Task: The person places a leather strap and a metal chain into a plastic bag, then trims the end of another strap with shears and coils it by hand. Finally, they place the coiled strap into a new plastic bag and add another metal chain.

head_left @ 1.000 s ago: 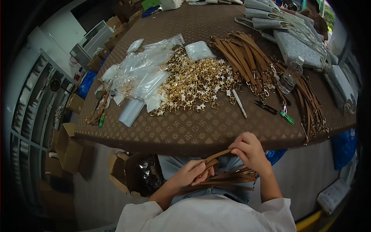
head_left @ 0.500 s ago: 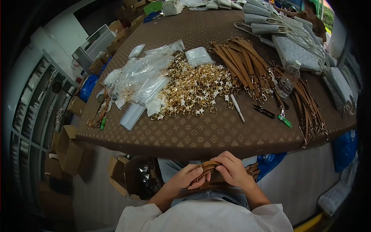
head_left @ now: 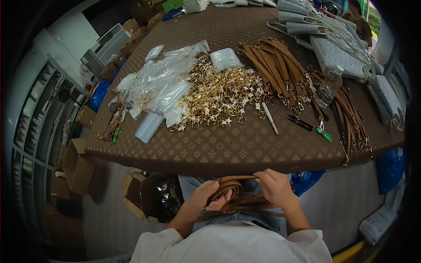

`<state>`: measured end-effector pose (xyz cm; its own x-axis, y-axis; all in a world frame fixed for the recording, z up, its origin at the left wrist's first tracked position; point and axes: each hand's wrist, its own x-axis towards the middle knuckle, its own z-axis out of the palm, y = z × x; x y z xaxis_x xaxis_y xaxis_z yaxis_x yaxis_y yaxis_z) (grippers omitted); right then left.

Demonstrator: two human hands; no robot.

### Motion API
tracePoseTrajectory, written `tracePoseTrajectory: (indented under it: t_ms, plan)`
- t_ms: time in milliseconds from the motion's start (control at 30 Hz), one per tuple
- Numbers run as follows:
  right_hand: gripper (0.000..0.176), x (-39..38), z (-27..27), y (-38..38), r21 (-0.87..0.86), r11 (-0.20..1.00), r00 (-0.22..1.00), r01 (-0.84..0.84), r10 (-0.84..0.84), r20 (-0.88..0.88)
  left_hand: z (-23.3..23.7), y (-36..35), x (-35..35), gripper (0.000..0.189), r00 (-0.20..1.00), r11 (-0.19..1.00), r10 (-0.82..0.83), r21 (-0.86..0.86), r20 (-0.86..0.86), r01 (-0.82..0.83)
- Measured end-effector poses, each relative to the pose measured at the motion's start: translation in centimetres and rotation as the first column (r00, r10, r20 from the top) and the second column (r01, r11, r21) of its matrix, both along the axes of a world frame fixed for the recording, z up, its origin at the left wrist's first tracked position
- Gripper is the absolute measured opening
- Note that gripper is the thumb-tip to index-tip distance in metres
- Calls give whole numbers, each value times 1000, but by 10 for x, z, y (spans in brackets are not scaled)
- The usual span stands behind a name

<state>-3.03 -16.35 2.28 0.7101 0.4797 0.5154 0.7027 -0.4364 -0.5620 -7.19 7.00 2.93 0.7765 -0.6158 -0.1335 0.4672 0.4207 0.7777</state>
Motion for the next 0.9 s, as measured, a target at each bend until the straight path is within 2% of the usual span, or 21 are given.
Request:
tracePoseTrajectory:
  t_ms: [333,400,600,667,900]
  plan:
    - [11,-4,0,0,25,997,993,-69,71,-95,1,1,0,55,996,999,28,-21,-86,-30]
    - [7,-6,3,0,24,996,980,-85,88,-176,0,2,0,55,995,999,28,-30,-95,-31]
    - [7,-11,3,0,109,979,906,-172,201,-373,-4,5,0,43,999,995,49,-87,-9,-49]
    - [7,-12,2,2,124,978,898,-167,203,-390,-3,6,0,25,997,994,52,-90,-64,-58]
    - [10,-14,-2,5,164,972,884,-170,224,-410,-6,6,-1,22,988,981,67,-170,-139,-90]
